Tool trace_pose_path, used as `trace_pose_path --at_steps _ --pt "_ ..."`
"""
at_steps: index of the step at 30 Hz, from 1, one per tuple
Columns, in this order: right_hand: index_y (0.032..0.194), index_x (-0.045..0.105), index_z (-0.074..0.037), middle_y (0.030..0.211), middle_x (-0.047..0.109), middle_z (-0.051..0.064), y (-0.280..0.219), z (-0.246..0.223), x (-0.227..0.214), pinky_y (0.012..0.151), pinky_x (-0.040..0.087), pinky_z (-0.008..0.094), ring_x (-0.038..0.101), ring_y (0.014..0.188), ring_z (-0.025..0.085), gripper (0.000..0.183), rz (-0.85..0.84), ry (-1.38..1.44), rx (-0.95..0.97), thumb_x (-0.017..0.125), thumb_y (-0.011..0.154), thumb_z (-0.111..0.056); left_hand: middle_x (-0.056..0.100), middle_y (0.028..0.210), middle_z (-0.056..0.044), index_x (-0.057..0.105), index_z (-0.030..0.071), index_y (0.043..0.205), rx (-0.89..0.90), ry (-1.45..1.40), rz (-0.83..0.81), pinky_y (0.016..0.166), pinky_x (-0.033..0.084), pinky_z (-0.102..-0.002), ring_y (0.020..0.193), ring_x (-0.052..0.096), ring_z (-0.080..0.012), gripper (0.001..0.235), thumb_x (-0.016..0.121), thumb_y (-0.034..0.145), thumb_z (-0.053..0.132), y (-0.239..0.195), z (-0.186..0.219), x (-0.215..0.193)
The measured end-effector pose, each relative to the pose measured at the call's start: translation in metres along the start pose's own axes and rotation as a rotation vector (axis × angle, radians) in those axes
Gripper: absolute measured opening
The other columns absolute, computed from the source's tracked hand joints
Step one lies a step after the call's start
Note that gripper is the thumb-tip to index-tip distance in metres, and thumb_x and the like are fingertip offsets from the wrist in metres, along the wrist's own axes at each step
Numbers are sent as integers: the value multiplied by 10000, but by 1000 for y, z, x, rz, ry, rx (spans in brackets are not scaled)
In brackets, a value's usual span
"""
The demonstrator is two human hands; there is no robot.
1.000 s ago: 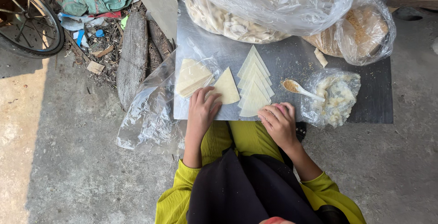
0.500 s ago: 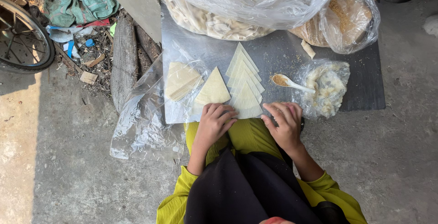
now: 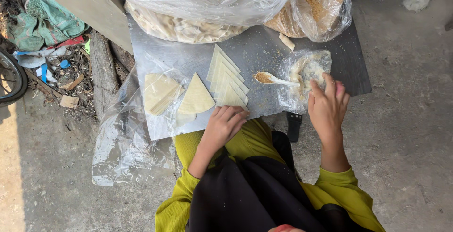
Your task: The person places a cylindrical filling onto triangular pastry sheets, adds a spoonful of seasoning, and folds the sheets to enclose the filling. The person repeats this process for multiple units, stacking the finished items.
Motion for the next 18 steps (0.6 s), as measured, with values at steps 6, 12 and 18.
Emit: trace_pose_path --at_steps 6,12,18 --pt "1276 759 -75 1516 523 111 1 -4 8 1076 398 496 467 1317 353 369 -39 75 35 744 950 -248 673 1138 -34 693 118 1224 25 -57 -122 840 484 -367 996 643 -220 293 713 975 270 36 16 50" --pt "1252 757 -75 1474 569 107 9 5 8 1065 461 459 506 1259 350 313 -24 305 68 713 954 -160 547 1473 -155 584 43 1400 17 158 -107 1051 444 -427 1303 533 -313 611 629 950 454 57 37 108" --pt "1266 763 -113 1428 595 86 20 12 4 1045 471 442 527 1207 320 304 0 455 124 660 987 -49 510 1516 -148 552 2 1449 -94 303 -128 1089 358 -510 1367 456 -338 685 605 976 495 71 29 141"
Point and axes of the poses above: each hand's wrist, its own y-axis towards the middle knuckle, its own x-axis out of the palm, z = x × y, the point moved 2 cm from there along y, towards the middle knuckle
